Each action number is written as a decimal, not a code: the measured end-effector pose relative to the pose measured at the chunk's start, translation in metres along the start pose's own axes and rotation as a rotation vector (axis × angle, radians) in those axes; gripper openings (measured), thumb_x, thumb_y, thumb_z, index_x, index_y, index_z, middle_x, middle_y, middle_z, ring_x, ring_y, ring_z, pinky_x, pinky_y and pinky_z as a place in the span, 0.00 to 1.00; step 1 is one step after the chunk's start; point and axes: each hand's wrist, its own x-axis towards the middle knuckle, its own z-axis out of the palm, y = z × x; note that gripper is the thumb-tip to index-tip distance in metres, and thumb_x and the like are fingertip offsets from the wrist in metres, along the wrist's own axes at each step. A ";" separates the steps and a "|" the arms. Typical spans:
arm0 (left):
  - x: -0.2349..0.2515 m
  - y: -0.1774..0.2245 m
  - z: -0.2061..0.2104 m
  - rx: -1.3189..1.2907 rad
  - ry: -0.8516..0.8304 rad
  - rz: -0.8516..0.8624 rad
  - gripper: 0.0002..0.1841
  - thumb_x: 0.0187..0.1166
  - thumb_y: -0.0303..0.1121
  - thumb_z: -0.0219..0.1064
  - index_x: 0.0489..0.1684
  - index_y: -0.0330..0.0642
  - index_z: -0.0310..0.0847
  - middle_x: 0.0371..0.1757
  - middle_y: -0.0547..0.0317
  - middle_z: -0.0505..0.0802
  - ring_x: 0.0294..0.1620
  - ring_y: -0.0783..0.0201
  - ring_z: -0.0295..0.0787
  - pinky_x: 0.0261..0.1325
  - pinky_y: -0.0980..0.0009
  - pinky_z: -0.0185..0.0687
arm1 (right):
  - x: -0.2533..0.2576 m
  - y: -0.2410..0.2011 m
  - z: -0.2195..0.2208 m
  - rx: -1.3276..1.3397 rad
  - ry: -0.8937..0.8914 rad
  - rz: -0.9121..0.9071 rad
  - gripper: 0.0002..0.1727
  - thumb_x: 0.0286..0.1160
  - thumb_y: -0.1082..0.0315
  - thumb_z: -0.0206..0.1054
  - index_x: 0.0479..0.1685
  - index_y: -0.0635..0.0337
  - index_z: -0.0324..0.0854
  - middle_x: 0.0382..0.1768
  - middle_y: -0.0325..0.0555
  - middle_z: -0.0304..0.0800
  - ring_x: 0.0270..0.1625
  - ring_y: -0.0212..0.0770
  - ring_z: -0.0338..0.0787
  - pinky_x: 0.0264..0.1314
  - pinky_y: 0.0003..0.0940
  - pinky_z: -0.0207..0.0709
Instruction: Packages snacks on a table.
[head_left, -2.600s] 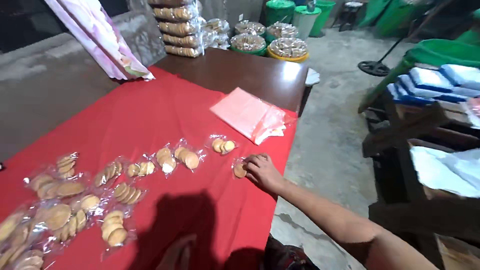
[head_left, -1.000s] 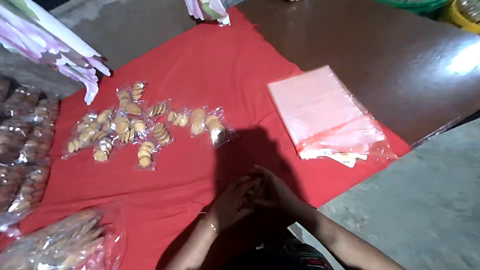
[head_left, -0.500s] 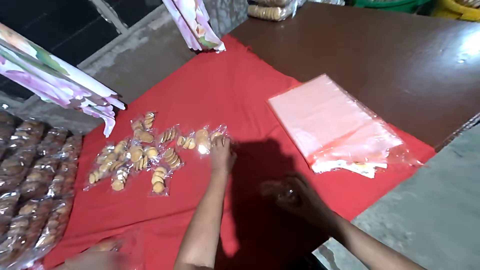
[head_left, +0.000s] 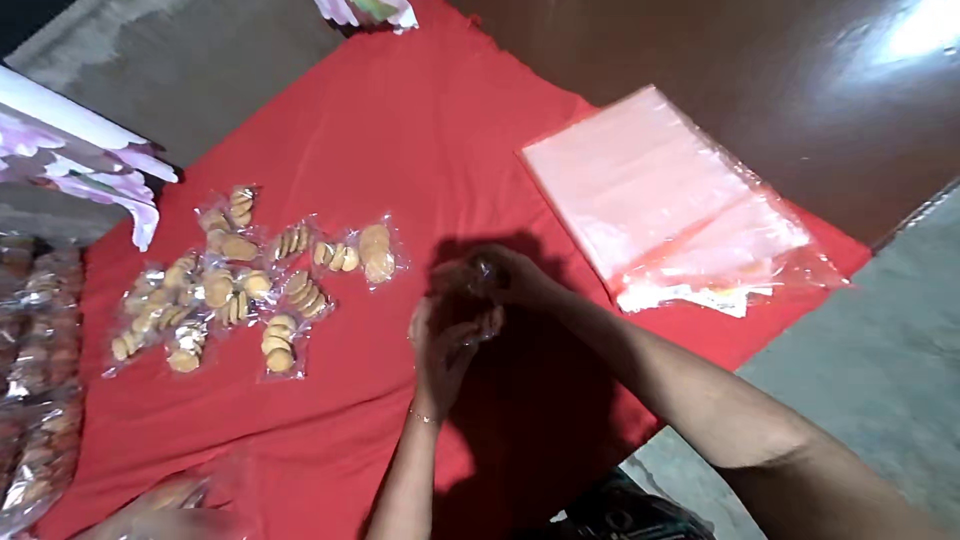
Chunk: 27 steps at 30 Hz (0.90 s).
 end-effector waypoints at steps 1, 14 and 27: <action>0.000 -0.005 -0.005 -0.006 -0.009 0.001 0.13 0.73 0.43 0.72 0.41 0.43 0.93 0.84 0.23 0.65 0.92 0.34 0.44 0.93 0.45 0.37 | 0.002 -0.004 0.000 0.031 -0.113 -0.002 0.27 0.66 0.79 0.73 0.70 0.68 0.78 0.63 0.62 0.86 0.60 0.51 0.89 0.66 0.48 0.81; 0.025 0.013 -0.038 -0.244 -0.113 -0.170 0.27 0.88 0.47 0.49 0.53 0.25 0.78 0.76 0.40 0.77 0.80 0.64 0.70 0.81 0.67 0.67 | -0.067 -0.005 0.045 -0.189 0.159 -0.272 0.36 0.62 0.51 0.80 0.66 0.68 0.78 0.68 0.67 0.82 0.69 0.55 0.85 0.71 0.43 0.81; 0.068 -0.014 -0.044 -0.170 -0.166 -0.276 0.19 0.88 0.31 0.57 0.74 0.36 0.76 0.58 0.51 0.92 0.52 0.66 0.90 0.58 0.65 0.87 | -0.087 -0.001 0.028 -0.072 -0.046 -0.329 0.42 0.59 0.52 0.82 0.71 0.69 0.73 0.71 0.64 0.79 0.74 0.47 0.82 0.77 0.38 0.78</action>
